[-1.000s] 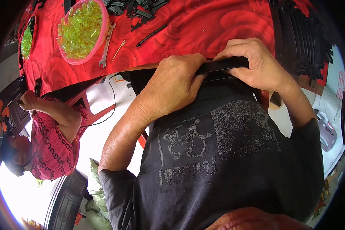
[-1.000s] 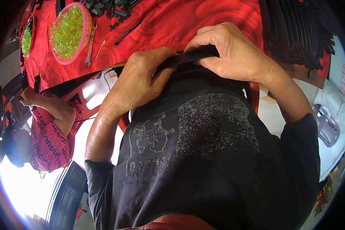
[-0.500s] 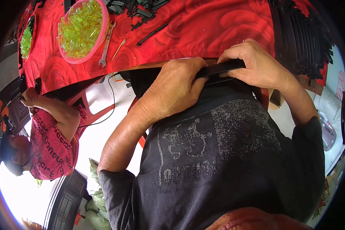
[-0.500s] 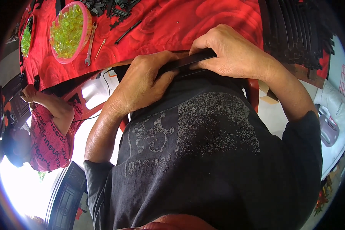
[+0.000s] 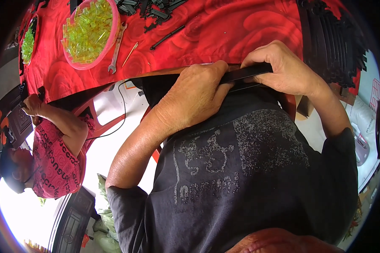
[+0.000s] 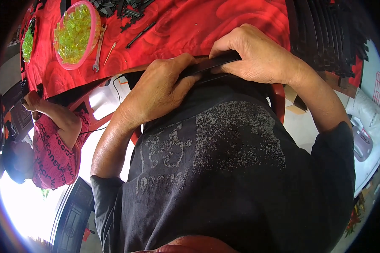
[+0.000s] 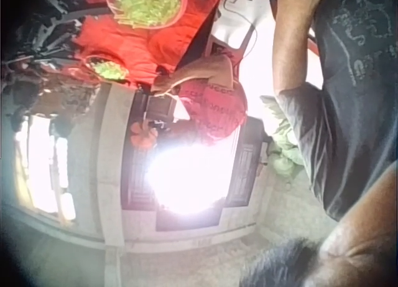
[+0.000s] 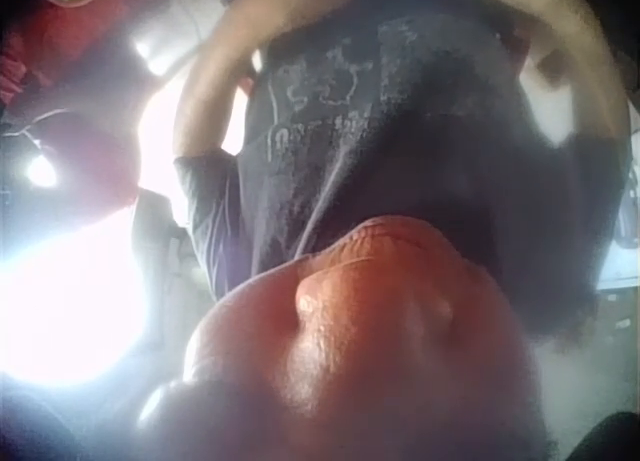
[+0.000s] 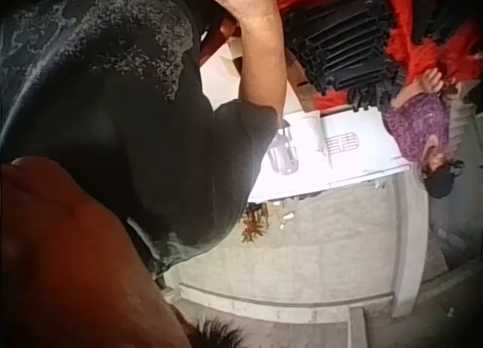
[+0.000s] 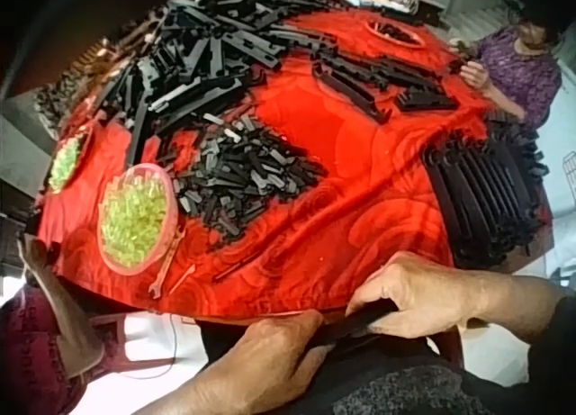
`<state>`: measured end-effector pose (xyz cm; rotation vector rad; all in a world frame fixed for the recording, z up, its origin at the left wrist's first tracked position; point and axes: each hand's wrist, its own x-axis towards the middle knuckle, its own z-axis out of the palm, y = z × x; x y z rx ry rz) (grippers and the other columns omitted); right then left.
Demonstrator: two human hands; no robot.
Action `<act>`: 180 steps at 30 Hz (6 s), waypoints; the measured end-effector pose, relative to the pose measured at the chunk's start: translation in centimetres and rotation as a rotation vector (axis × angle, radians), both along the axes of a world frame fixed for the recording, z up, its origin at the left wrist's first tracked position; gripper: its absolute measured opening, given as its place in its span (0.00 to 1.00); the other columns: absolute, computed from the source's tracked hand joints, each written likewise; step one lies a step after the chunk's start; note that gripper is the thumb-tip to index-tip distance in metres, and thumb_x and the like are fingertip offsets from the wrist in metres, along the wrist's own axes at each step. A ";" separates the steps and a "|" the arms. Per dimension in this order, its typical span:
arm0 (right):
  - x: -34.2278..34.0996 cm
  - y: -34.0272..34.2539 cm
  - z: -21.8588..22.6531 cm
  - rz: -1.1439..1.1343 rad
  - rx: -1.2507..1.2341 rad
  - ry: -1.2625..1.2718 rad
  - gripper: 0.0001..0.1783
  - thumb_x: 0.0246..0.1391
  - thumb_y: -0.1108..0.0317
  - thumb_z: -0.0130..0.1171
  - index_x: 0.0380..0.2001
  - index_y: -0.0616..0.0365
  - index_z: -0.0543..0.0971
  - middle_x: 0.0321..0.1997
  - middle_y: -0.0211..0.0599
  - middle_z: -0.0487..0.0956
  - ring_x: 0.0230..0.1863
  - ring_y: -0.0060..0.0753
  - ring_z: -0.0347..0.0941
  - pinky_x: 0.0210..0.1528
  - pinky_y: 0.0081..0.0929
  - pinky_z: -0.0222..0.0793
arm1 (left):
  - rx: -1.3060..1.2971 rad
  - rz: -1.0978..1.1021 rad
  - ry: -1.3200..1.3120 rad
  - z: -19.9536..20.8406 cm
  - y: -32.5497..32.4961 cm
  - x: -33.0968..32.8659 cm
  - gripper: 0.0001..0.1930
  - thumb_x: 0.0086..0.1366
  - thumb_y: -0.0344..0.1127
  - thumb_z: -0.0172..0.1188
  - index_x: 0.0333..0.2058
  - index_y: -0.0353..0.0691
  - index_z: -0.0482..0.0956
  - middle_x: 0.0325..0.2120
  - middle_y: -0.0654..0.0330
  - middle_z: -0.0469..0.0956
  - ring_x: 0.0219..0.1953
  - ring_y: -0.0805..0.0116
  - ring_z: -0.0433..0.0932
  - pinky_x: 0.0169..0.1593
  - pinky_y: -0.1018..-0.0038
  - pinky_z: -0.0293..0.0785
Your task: The person assembles plastic casings by hand, inserting small components into each housing and pressing the parts together.
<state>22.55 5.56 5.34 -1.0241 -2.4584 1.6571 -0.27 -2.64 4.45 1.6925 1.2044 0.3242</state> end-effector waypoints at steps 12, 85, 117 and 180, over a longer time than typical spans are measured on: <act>0.0 0.5 0.5 0.006 -0.056 -0.061 0.16 0.48 0.66 0.75 0.37 0.65 0.85 0.33 0.45 0.85 0.37 0.35 0.83 0.44 0.30 0.77 | 0.086 0.113 0.021 -0.3 -0.4 1.1 0.09 0.63 0.31 0.63 0.37 0.32 0.79 0.26 0.41 0.80 0.33 0.42 0.83 0.36 0.57 0.78; -0.6 0.8 1.5 0.059 -0.016 -0.231 0.08 0.48 0.71 0.68 0.30 0.64 0.84 0.26 0.45 0.82 0.32 0.44 0.80 0.43 0.37 0.73 | 0.055 0.134 -0.030 -1.1 -0.8 1.3 0.10 0.62 0.28 0.61 0.41 0.31 0.80 0.27 0.42 0.81 0.33 0.45 0.84 0.37 0.61 0.78; -0.1 0.7 -0.6 0.085 0.107 -0.017 0.08 0.46 0.72 0.67 0.27 0.67 0.81 0.19 0.46 0.76 0.20 0.36 0.74 0.28 0.32 0.65 | 0.014 -0.009 -0.141 -1.5 0.0 -0.2 0.13 0.65 0.30 0.58 0.47 0.31 0.76 0.31 0.40 0.80 0.38 0.42 0.82 0.42 0.57 0.76; -1.4 2.2 0.4 0.190 -0.280 -0.184 0.08 0.50 0.76 0.60 0.33 0.70 0.79 0.24 0.41 0.79 0.23 0.29 0.76 0.28 0.29 0.70 | -0.095 0.067 -0.173 -1.3 0.0 0.2 0.14 0.67 0.33 0.61 0.47 0.29 0.80 0.32 0.46 0.84 0.34 0.62 0.84 0.41 0.67 0.78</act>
